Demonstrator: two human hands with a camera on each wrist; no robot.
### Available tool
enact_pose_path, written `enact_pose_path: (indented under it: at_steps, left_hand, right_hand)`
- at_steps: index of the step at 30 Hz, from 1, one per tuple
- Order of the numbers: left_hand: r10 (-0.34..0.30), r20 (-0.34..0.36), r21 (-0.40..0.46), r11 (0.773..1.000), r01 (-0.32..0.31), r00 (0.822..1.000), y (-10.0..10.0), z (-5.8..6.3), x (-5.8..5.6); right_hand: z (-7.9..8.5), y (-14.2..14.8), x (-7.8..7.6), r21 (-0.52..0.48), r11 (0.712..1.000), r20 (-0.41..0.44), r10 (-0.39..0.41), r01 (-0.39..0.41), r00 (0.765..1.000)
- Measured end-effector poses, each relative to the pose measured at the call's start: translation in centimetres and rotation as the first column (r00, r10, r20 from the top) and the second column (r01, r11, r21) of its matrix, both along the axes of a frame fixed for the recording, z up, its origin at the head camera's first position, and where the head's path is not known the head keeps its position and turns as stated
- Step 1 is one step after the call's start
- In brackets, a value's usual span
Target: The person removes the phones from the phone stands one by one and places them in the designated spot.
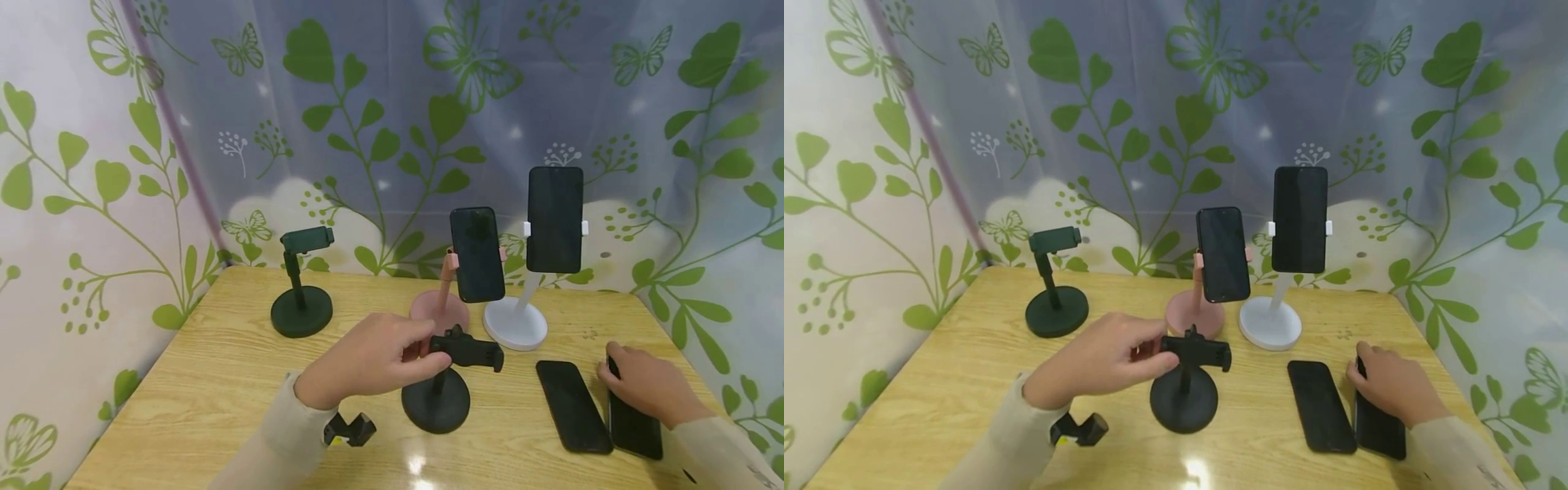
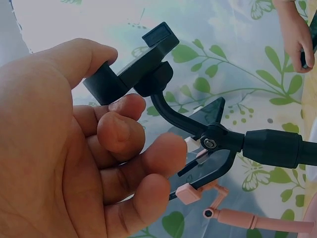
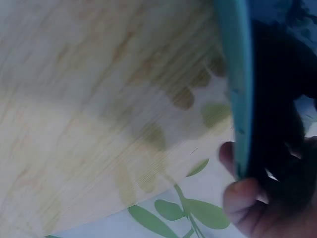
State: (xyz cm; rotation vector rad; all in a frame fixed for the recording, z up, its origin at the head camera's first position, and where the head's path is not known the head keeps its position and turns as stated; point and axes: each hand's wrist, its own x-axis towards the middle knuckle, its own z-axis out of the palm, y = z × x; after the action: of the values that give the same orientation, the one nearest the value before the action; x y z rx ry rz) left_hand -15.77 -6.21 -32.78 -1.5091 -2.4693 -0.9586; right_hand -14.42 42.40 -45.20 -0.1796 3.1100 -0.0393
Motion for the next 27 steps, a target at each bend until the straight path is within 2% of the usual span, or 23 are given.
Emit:
enact_pose_path:
  at_steps: [6,17,27]
  left_hand:
    - [-0.007,-0.011,-0.008,1.000,0.007,1.000,-0.1,0.0,0.0]
    - [-0.012,-0.009,-0.014,1.000,0.012,1.000,0.0,-0.1,0.1]
    - [-0.020,-0.016,-0.015,1.000,0.020,1.000,0.0,-0.1,0.0]
  right_hand:
    - [-0.4,0.3,-0.3,-0.002,1.000,0.098,0.020,-0.020,0.995]
    - [-1.0,-0.7,0.0,0.018,0.998,0.012,0.065,-0.065,0.998]
    - [-0.7,-1.2,0.3,0.032,0.997,0.002,0.065,-0.065,0.998]
